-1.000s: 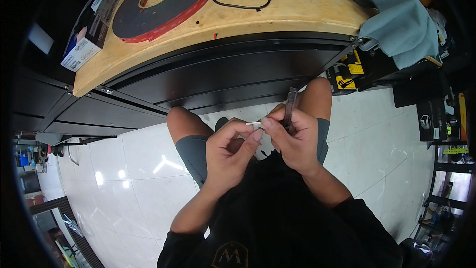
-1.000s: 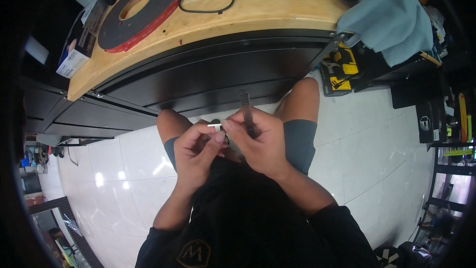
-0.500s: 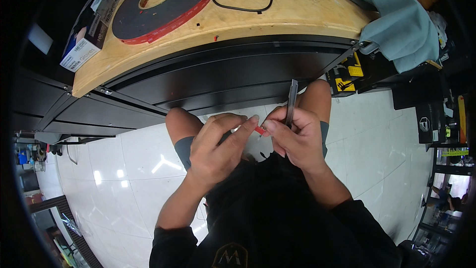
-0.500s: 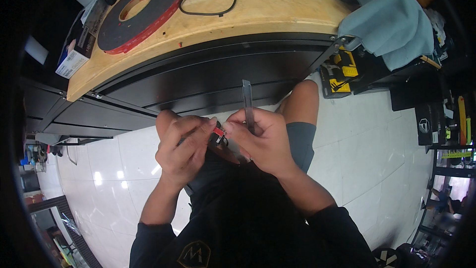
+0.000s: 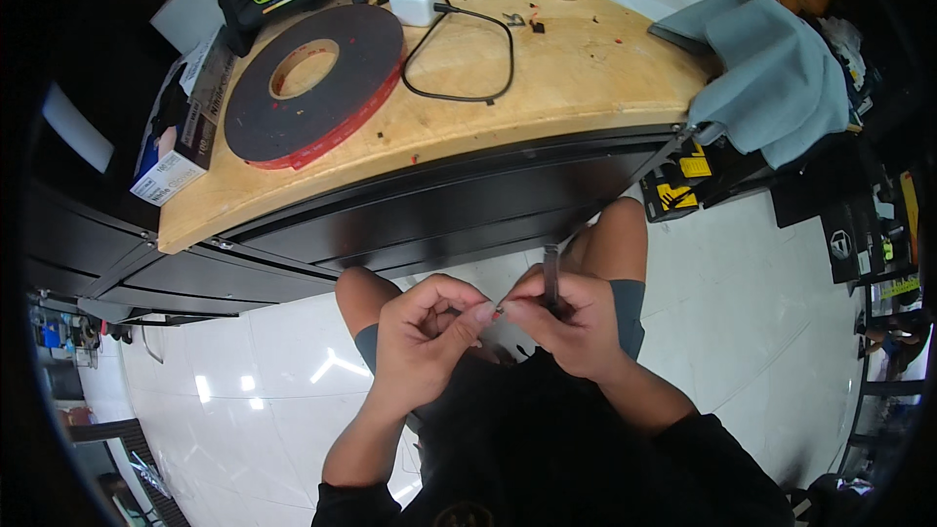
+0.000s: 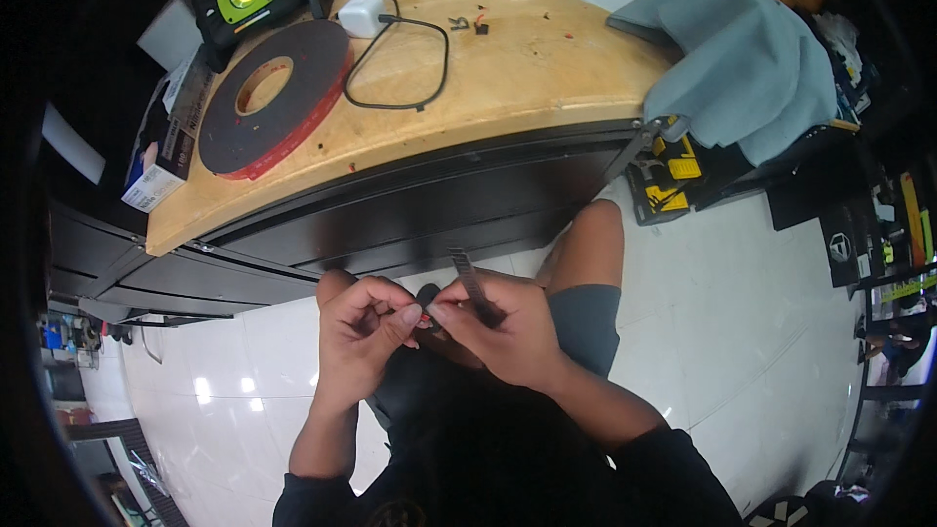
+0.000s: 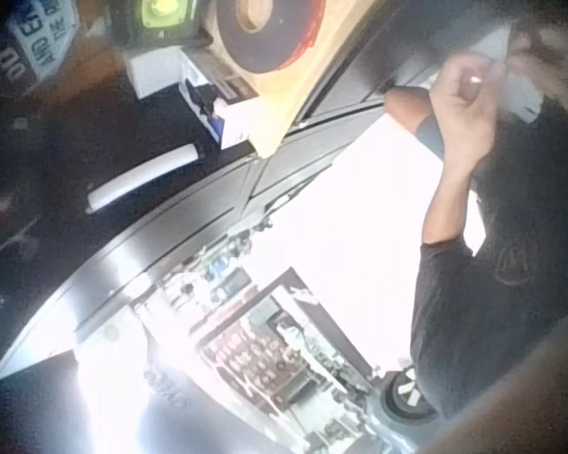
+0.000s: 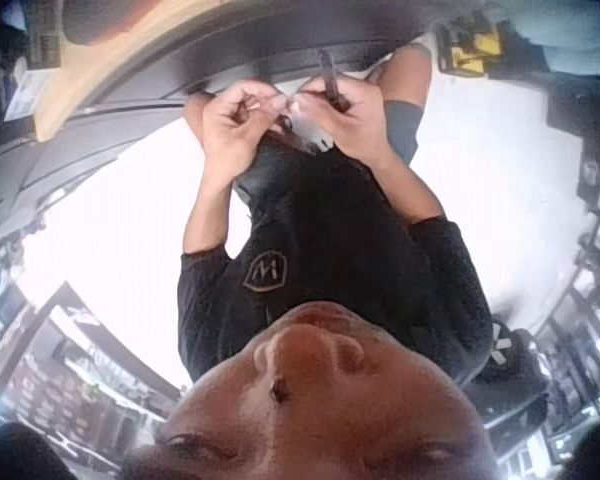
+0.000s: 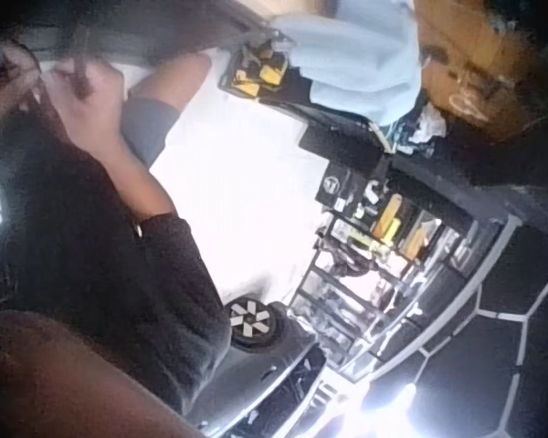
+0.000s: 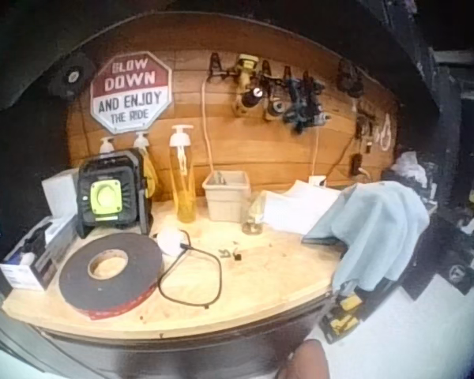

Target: The person uses a utility knife to cut small pieces of red adhesive tape and applies them to small electronic components on a workbench. They repeatedly cut tape, peel backing, and affix it to the components while handling a black cable and other small parts.

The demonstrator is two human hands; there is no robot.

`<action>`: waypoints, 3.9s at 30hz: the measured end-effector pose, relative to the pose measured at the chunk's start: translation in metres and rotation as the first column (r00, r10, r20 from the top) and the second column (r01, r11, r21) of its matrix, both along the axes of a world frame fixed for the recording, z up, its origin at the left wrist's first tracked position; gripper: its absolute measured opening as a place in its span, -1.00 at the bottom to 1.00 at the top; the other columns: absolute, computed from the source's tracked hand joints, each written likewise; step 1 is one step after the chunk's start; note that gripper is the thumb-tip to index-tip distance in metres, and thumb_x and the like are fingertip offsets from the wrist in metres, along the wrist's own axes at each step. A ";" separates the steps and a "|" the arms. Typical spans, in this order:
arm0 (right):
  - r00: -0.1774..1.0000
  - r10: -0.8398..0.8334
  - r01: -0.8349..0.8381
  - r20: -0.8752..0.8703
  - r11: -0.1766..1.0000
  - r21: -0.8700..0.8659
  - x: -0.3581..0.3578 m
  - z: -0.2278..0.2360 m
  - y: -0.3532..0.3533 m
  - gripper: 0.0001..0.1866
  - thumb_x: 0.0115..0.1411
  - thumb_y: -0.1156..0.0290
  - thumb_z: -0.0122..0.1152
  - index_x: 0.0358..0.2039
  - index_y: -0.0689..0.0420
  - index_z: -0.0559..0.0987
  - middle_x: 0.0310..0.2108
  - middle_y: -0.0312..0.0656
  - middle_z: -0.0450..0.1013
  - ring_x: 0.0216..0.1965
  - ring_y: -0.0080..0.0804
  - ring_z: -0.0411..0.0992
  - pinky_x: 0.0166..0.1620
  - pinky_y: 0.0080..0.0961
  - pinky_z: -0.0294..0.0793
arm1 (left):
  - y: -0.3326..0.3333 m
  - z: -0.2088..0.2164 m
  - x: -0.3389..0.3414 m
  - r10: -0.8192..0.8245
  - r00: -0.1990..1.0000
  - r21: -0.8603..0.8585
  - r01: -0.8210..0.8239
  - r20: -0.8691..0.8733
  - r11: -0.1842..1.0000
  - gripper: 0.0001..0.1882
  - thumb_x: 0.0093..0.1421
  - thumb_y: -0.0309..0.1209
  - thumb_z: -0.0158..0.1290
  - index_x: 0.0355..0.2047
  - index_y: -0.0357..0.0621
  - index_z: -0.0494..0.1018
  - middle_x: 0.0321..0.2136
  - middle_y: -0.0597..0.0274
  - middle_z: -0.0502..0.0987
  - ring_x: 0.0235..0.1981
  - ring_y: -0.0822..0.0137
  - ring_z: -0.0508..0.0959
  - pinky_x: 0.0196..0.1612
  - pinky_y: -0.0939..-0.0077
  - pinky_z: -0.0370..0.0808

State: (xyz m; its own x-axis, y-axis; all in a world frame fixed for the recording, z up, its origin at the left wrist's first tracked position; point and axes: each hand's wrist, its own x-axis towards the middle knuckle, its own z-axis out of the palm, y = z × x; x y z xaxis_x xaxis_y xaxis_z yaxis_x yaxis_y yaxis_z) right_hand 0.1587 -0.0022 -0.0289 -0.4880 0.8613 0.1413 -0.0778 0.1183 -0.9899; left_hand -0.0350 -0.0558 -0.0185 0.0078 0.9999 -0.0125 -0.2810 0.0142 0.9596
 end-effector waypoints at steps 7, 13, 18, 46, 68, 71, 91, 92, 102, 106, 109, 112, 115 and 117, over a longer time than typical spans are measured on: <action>0.991 0.008 -0.037 -0.136 0.976 -0.213 0.017 -0.002 0.013 -0.63 0.41 0.50 0.10 0.20 0.27 0.49 -0.32 -0.37 0.48 -0.29 -0.72 0.37 -0.19 -0.72 0.35 | 0.056 0.069 -0.040 0.374 0.785 0.354 -0.211 -0.494 0.911 -0.93 0.17 -0.56 0.29 -0.33 -0.28 0.64 -0.40 0.22 0.59 -0.37 0.49 0.54 -0.36 0.62 0.43; 0.996 0.045 -0.064 -0.074 0.960 -0.271 0.029 -0.002 0.023 -0.66 0.41 0.52 0.08 0.16 0.29 0.52 -0.31 -0.35 0.49 -0.27 -0.71 0.37 -0.17 -0.69 0.33 | 0.117 0.115 -0.064 0.461 0.291 0.495 0.052 -0.839 0.867 -0.86 0.12 -0.46 0.33 -0.31 -0.25 0.69 -0.43 0.23 0.47 -0.37 0.35 0.47 -0.32 0.47 0.37; 0.993 0.019 -0.050 -0.116 0.962 -0.269 0.036 -0.005 0.037 -0.68 0.40 0.56 0.06 0.13 0.30 0.53 -0.31 -0.30 0.50 -0.27 -0.66 0.40 -0.17 -0.68 0.35 | 0.145 0.111 -0.053 0.412 0.214 0.449 0.169 -0.886 0.877 -0.84 0.09 -0.44 0.34 -0.32 -0.21 0.70 -0.44 0.19 0.43 -0.38 0.24 0.43 -0.30 0.37 0.37; 0.980 0.045 -0.133 0.194 0.874 0.468 -0.026 0.052 0.072 -0.64 0.27 0.75 -0.03 0.08 0.39 0.48 -0.26 -0.08 0.48 -0.32 -0.49 0.47 -0.30 -0.61 0.51 | 0.117 0.086 -0.195 0.370 0.265 0.445 0.335 -0.891 0.831 -0.18 -0.19 -0.08 0.46 0.12 -0.11 0.56 0.12 0.07 0.53 0.28 0.03 0.39 0.34 0.12 0.25; 0.804 -0.339 -0.407 0.488 0.283 0.868 -0.103 0.084 0.091 -0.61 0.07 0.78 0.31 -0.04 0.41 0.57 -0.24 0.10 0.56 -0.33 -0.20 0.57 -0.25 -0.48 0.55 | 0.102 0.075 -0.207 0.476 0.032 0.458 0.336 -0.879 0.823 -0.36 0.13 -0.18 0.21 0.25 0.03 0.46 0.22 0.03 0.48 0.37 -0.05 0.31 0.47 0.00 0.01; 0.818 -0.364 -0.364 0.446 0.274 0.890 -0.105 0.079 0.088 -0.63 0.06 0.78 0.32 -0.07 0.40 0.59 -0.25 0.09 0.56 -0.34 -0.23 0.56 -0.28 -0.48 0.55 | 0.102 0.072 -0.210 0.493 0.054 0.476 0.373 -0.868 0.797 -0.35 0.12 -0.20 0.22 0.25 0.01 0.46 0.22 0.02 0.48 0.38 -0.05 0.30 0.47 0.03 0.02; 0.829 -0.405 -0.342 0.385 0.177 0.923 -0.114 0.077 0.090 -0.63 0.03 0.79 0.33 -0.09 0.33 0.65 -0.35 -0.04 0.50 -0.40 -0.33 0.52 -0.41 -0.52 0.48 | 0.104 0.070 -0.215 0.559 -0.046 0.473 0.477 -0.828 0.741 -0.19 0.00 -0.10 0.36 0.28 -0.01 0.44 0.26 0.03 0.45 0.40 -0.04 0.26 0.47 0.00 0.01; 0.831 -0.401 -0.346 0.386 0.172 0.922 -0.114 0.078 0.091 -0.63 0.03 0.78 0.33 -0.09 0.33 0.65 -0.35 -0.04 0.50 -0.40 -0.34 0.52 -0.42 -0.52 0.48 | 0.103 0.071 -0.214 0.558 -0.049 0.473 0.472 -0.828 0.744 -0.19 -0.01 -0.09 0.37 0.27 -0.01 0.45 0.26 0.03 0.45 0.40 -0.05 0.26 0.47 -0.01 0.02; 0.831 -0.420 -0.333 0.364 0.148 0.931 -0.117 0.074 0.093 -0.62 0.03 0.76 0.35 -0.09 0.34 0.65 -0.35 -0.05 0.50 -0.39 -0.34 0.52 -0.42 -0.51 0.49 | 0.105 0.068 -0.217 0.574 0.008 0.501 0.499 -0.819 0.707 -0.26 -0.07 0.02 0.39 0.13 0.02 0.54 0.18 0.08 0.51 0.35 -0.11 0.32 0.39 -0.08 0.13; 0.823 -0.421 -0.335 0.383 0.185 0.924 -0.117 0.075 0.088 -0.63 0.02 0.78 0.34 -0.10 0.35 0.65 -0.34 -0.04 0.51 -0.39 -0.33 0.53 -0.40 -0.51 0.50 | 0.104 0.071 -0.219 0.582 0.036 0.517 0.507 -0.812 0.690 -0.28 -0.10 0.06 0.40 0.07 0.04 0.58 0.15 0.10 0.54 0.33 -0.14 0.34 0.36 -0.10 0.17; 0.836 -0.379 -0.340 0.397 0.210 0.917 -0.112 0.077 0.083 -0.64 0.03 0.78 0.32 -0.10 0.35 0.64 -0.32 -0.02 0.51 -0.38 -0.32 0.53 -0.38 -0.51 0.52 | 0.103 0.076 -0.221 0.590 0.088 0.542 0.523 -0.802 0.658 -0.29 -0.12 0.09 0.40 0.03 0.04 0.61 0.13 0.12 0.56 0.31 -0.15 0.36 0.34 -0.12 0.21; 0.872 -0.307 -0.284 0.382 0.319 0.904 -0.108 0.074 0.078 -0.62 0.00 0.75 0.31 -0.11 0.32 0.64 -0.32 -0.05 0.51 -0.40 -0.30 0.53 -0.38 -0.50 0.52 | 0.098 0.088 -0.222 0.618 0.182 0.603 0.540 -0.765 0.588 -0.30 -0.13 0.12 0.41 -0.02 0.05 0.64 0.11 0.14 0.57 0.30 -0.17 0.38 0.32 -0.14 0.24; 0.880 -0.259 -0.243 0.398 0.474 0.846 -0.100 0.069 0.062 -0.60 -0.07 0.66 0.34 -0.13 0.27 0.67 -0.33 -0.16 0.48 -0.44 -0.30 0.52 -0.41 -0.49 0.51 | 0.061 0.087 -0.200 0.615 0.146 0.600 0.475 -0.775 0.644 -0.39 -0.12 0.13 0.40 -0.11 0.09 0.67 0.04 0.19 0.62 0.27 -0.15 0.42 0.28 -0.15 0.28; 0.879 -0.231 -0.261 0.417 0.501 0.826 -0.095 0.070 0.050 -0.62 -0.05 0.62 0.35 -0.14 0.27 0.66 -0.34 -0.18 0.47 -0.45 -0.32 0.53 -0.43 -0.49 0.52 | 0.035 0.079 -0.178 0.616 0.068 0.584 0.414 -0.784 0.698 -0.56 -0.06 0.10 0.36 -0.27 0.14 0.68 -0.09 0.33 0.67 0.22 -0.06 0.48 0.24 -0.11 0.29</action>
State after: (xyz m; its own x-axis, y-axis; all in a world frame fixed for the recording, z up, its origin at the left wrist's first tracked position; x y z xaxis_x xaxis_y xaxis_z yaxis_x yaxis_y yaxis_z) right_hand 0.0632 0.0475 0.0412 -0.7097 0.4259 0.5611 0.2962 0.9031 -0.3109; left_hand -0.2131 -0.0212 0.0607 0.4032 0.7072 0.5808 0.8578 -0.5132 0.0294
